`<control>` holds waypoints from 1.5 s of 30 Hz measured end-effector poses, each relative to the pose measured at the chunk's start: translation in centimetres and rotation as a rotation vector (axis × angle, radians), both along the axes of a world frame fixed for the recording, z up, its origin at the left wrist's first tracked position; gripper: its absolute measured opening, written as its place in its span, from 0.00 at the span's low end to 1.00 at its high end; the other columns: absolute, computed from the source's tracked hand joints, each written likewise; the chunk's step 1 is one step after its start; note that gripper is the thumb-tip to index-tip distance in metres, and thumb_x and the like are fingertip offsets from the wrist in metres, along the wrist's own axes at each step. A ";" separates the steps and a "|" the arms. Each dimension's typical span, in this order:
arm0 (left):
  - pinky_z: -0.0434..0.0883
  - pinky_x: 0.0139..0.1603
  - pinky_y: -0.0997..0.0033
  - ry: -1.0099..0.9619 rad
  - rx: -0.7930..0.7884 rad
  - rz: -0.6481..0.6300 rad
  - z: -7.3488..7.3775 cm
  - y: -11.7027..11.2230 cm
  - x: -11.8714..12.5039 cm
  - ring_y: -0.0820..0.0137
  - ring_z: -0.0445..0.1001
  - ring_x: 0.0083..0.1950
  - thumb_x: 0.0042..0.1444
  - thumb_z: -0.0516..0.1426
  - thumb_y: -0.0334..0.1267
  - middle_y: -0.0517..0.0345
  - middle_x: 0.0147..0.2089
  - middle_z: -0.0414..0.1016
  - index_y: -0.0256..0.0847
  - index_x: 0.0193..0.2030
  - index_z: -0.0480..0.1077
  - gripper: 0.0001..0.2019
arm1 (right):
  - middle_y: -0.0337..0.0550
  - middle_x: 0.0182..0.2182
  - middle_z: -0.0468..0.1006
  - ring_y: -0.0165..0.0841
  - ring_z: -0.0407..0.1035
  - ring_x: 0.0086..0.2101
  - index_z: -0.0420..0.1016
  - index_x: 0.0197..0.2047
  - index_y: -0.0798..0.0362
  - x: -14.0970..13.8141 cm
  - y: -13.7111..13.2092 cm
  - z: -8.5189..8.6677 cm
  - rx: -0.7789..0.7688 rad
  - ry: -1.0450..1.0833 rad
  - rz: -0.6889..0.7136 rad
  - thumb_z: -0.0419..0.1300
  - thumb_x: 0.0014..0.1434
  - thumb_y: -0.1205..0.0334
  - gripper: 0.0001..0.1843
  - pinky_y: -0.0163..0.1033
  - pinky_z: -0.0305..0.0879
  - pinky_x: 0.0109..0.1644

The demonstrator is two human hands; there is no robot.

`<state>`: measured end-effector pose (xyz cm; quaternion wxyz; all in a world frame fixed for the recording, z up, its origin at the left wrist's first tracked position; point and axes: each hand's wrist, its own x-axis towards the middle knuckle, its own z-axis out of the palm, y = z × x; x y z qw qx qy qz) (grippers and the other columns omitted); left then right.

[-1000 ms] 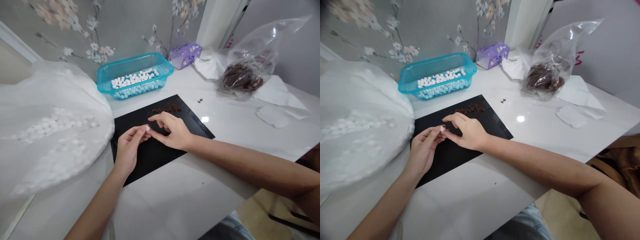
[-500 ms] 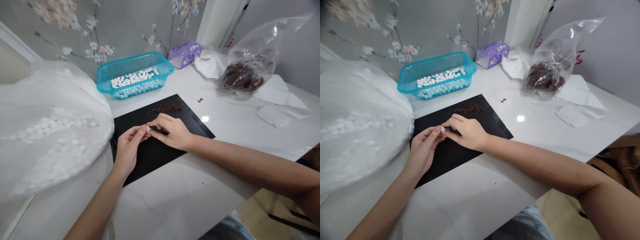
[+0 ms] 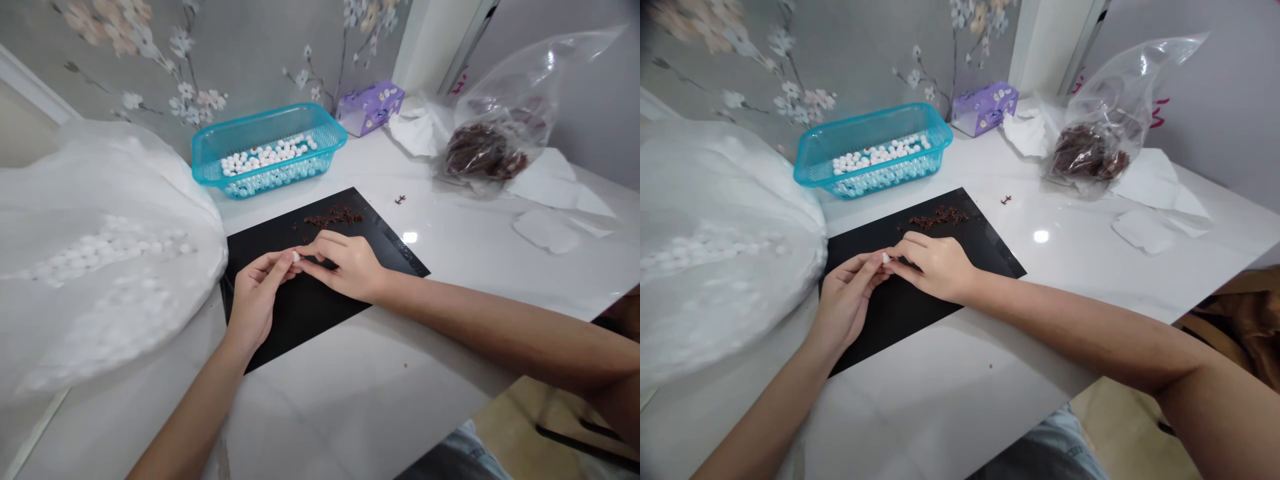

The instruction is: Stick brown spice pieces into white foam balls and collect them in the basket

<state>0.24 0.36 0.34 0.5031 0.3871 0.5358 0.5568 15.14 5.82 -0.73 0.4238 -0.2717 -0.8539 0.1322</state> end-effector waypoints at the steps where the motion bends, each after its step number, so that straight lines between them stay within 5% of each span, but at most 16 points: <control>1: 0.69 0.40 0.79 -0.004 0.002 0.002 0.0 0.0 0.0 0.76 0.72 0.36 0.49 0.61 0.39 0.59 0.33 0.77 0.42 0.33 0.77 0.06 | 0.38 0.23 0.69 0.24 0.65 0.25 0.75 0.38 0.56 0.0 0.0 0.0 0.008 0.015 0.003 0.53 0.61 0.60 0.12 0.29 0.60 0.28; 8: 0.68 0.38 0.80 -0.027 -0.008 0.012 0.1 0.1 0.0 0.77 0.71 0.34 0.49 0.61 0.40 0.60 0.31 0.76 0.42 0.32 0.77 0.06 | 0.39 0.28 0.71 0.23 0.64 0.25 0.72 0.40 0.55 0.0 0.0 0.2 -0.008 0.066 -0.053 0.56 0.58 0.58 0.10 0.27 0.58 0.24; 17: 0.68 0.38 0.80 -0.017 -0.018 0.016 0.1 0.0 0.0 0.78 0.71 0.34 0.49 0.62 0.40 0.60 0.32 0.76 0.41 0.33 0.77 0.06 | 0.36 0.23 0.66 0.22 0.61 0.23 0.70 0.32 0.56 -0.1 0.1 -0.4 0.060 0.087 0.040 0.54 0.60 0.64 0.07 0.28 0.56 0.24; 27: 0.68 0.39 0.80 0.003 -0.013 -0.021 -0.1 0.0 -0.3 0.78 0.70 0.33 0.50 0.62 0.39 0.60 0.33 0.76 0.42 0.34 0.77 0.06 | 0.32 0.22 0.58 0.21 0.55 0.21 0.66 0.28 0.55 -0.2 0.5 -0.4 -0.213 0.249 0.221 0.59 0.55 0.67 0.06 0.28 0.54 0.24; 35: 0.68 0.37 0.80 -0.026 0.008 -0.011 0.1 0.1 -0.1 0.78 0.70 0.33 0.51 0.60 0.39 0.61 0.31 0.74 0.41 0.32 0.76 0.05 | 0.34 0.27 0.62 0.22 0.55 0.23 0.68 0.44 0.55 -0.1 0.3 0.4 -0.272 0.131 0.127 0.59 0.55 0.61 0.12 0.29 0.57 0.28; 45: 0.68 0.38 0.80 -0.025 0.007 -0.011 0.0 0.1 0.0 0.78 0.70 0.33 0.50 0.61 0.39 0.61 0.32 0.75 0.42 0.32 0.77 0.05 | 0.36 0.26 0.63 0.23 0.56 0.24 0.71 0.37 0.55 0.0 0.5 -0.1 -0.204 0.122 0.118 0.58 0.57 0.61 0.07 0.29 0.57 0.28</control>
